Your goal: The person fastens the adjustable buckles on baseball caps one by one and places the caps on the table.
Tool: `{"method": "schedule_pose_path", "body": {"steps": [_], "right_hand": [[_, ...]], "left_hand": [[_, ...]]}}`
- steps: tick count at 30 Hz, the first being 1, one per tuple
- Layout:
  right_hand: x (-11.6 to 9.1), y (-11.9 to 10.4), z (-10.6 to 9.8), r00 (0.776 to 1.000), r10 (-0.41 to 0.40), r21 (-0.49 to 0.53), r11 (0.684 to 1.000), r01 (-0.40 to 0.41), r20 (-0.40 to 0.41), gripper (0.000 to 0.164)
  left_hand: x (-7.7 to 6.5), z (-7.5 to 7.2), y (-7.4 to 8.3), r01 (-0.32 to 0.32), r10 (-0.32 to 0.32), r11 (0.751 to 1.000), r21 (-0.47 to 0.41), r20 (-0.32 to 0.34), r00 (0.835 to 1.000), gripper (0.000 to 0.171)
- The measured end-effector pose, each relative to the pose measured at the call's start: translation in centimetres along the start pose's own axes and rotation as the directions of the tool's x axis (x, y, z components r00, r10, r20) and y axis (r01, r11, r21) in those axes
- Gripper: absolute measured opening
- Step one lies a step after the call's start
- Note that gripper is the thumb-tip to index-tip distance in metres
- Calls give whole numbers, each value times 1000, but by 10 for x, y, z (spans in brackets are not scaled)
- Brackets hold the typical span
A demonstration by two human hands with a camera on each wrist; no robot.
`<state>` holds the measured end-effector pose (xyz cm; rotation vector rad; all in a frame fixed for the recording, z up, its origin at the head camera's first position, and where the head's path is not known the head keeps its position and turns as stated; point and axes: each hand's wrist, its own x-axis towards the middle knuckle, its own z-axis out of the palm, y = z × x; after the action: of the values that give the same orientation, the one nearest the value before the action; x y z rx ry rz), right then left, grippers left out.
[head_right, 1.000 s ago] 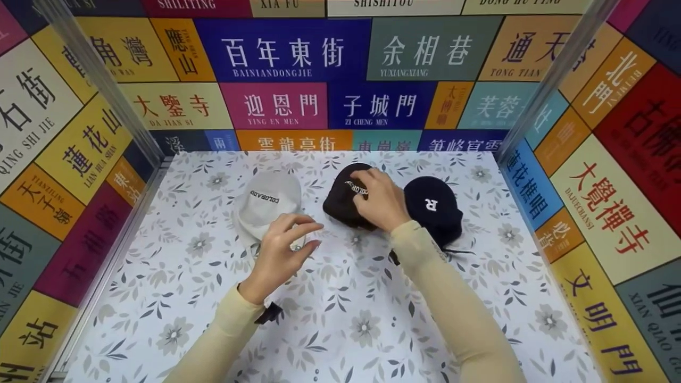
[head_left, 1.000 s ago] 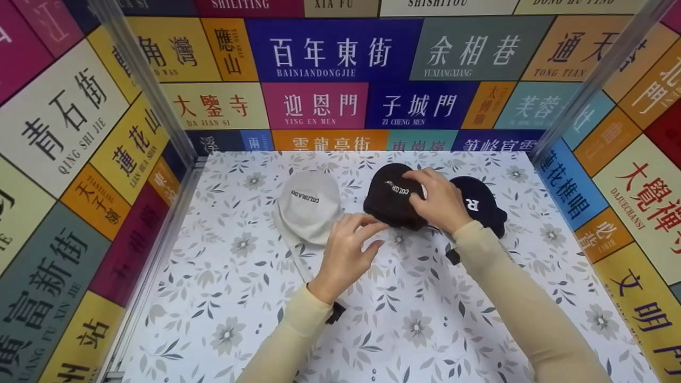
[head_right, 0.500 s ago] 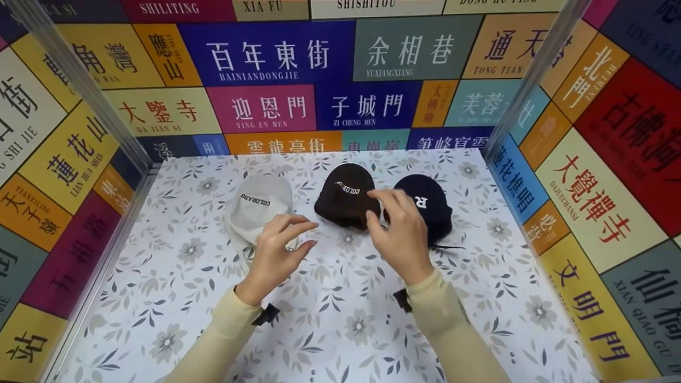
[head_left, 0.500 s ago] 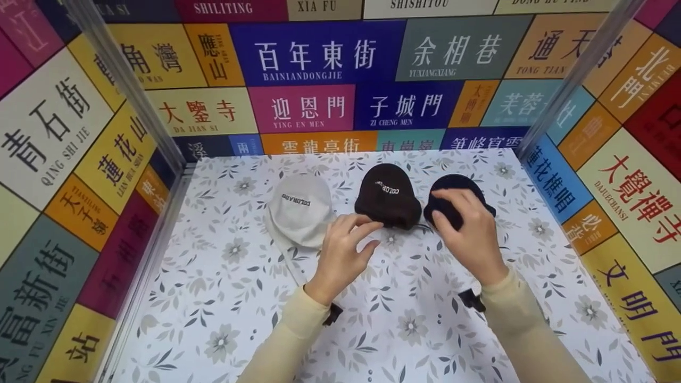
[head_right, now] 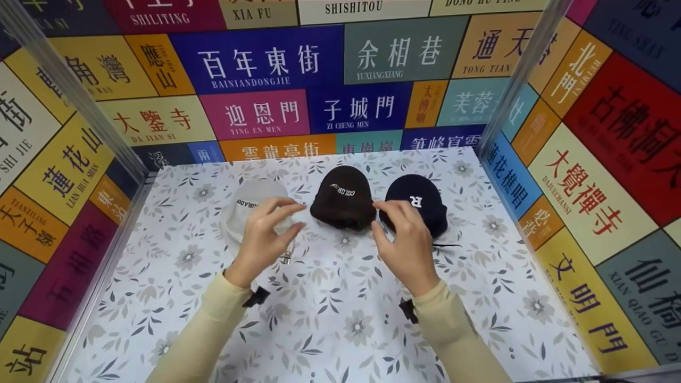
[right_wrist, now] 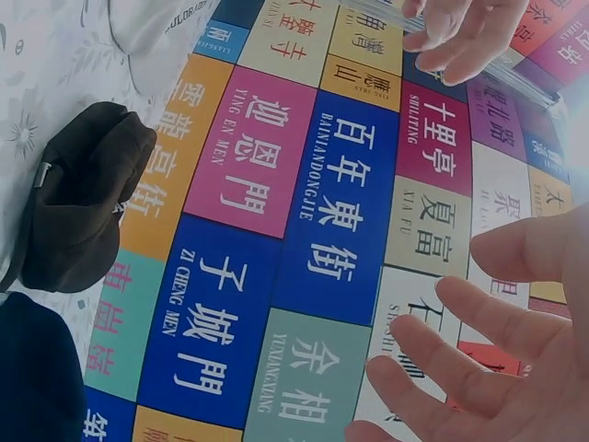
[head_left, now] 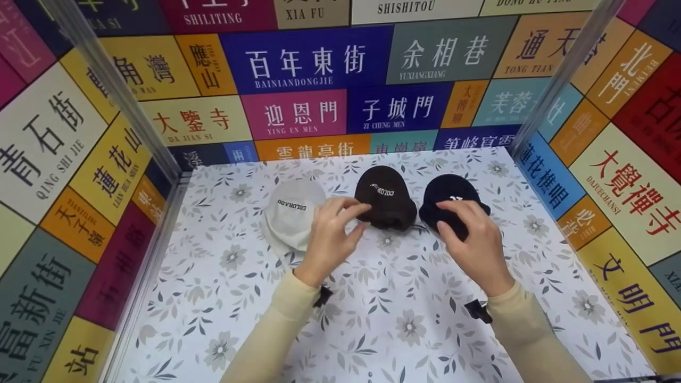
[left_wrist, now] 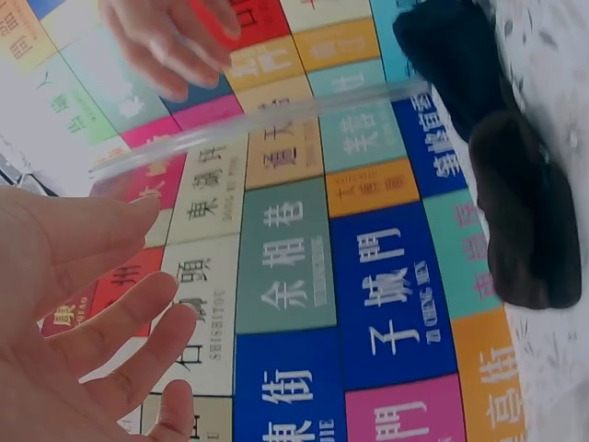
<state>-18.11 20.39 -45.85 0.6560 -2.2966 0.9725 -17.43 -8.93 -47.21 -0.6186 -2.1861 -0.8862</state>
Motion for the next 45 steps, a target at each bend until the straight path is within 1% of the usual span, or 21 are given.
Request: {"method": "schedule_pose_path", "body": {"steps": [4, 7, 9, 13, 15, 17, 19, 21, 22, 24, 25, 27, 29, 30, 31, 32, 34, 37, 40, 42, 45], "right_hand": [[-7, 5, -1, 1000, 13, 2, 1000, -13, -2, 34], [-13, 9, 1, 1000, 22, 8, 1000, -22, -7, 35], [-17, 12, 1, 999, 35, 14, 999, -35, -2, 35], [-26, 17, 3, 998, 56, 15, 998, -56, 6, 37], [-33, 21, 5, 998, 66, 5, 998, -67, 15, 37], [-40, 25, 9, 997, 74, -5, 997, -74, 27, 36], [-48, 29, 13, 995, 90, -18, 996, -89, 45, 35], [-54, 32, 16, 992, 108, -23, 994, -106, 62, 35], [-57, 33, 18, 991, 115, -27, 993, -114, 69, 34], [-62, 34, 19, 988, 129, -37, 991, -126, 80, 33], [-63, 35, 20, 987, 135, -39, 991, -132, 85, 32], [-66, 37, 21, 985, 149, -40, 988, -146, 92, 32], [-68, 38, 23, 980, 170, -42, 985, -166, 102, 32], [-70, 39, 24, 977, 182, -41, 983, -178, 108, 32], [-71, 39, 24, 975, 191, -41, 981, -188, 113, 32], [-72, 39, 25, 973, 199, -40, 980, -196, 117, 32], [-74, 40, 26, 970, 209, -45, 978, -205, 123, 32], [-77, 40, 27, 969, 211, -49, 977, -206, 125, 32], [-79, 41, 28, 970, 206, -51, 978, -201, 126, 32], [-80, 41, 27, 972, 202, -50, 979, -197, 120, 32], [-80, 41, 26, 975, 192, -51, 981, -188, 109, 32]], "left_hand": [[13, -3, -27, 61, -61, 998, 6, 8, 998, 33], [18, -4, -53, 129, -130, 991, 17, 17, 991, 32], [18, -4, -73, 171, -172, 984, 38, 22, 985, 30], [10, -3, -112, 231, -236, 965, 127, 19, 972, 26], [2, -1, -128, 259, -268, 950, 176, 27, 963, 24], [-10, 0, -142, 296, -314, 929, 224, 49, 948, 23], [-24, 1, -153, 334, -368, 905, 264, 91, 925, 24], [-37, 3, -160, 362, -421, 882, 301, 159, 893, 27], [-44, 3, -163, 370, -443, 873, 317, 201, 874, 29], [-56, 6, -167, 374, -470, 866, 331, 287, 835, 36], [-61, 7, -168, 375, -482, 863, 338, 330, 812, 40], [-70, 10, -169, 381, -503, 856, 350, 393, 770, 47], [-78, 14, -170, 388, -522, 845, 368, 410, 748, 47], [-81, 17, -170, 393, -533, 837, 381, 404, 743, 45], [-84, 18, -170, 400, -542, 829, 391, 388, 746, 41], [-86, 20, -170, 405, -546, 824, 397, 364, 755, 36], [-90, 23, -171, 411, -545, 818, 403, 311, 779, 22], [-93, 25, -172, 407, -525, 819, 405, 240, 817, 5], [-91, 23, -172, 402, -503, 821, 406, 181, 845, 11], [-86, 20, -171, 394, -486, 823, 409, 149, 861, 12], [-75, 14, -170, 389, -468, 828, 404, 113, 877, 10]]}}
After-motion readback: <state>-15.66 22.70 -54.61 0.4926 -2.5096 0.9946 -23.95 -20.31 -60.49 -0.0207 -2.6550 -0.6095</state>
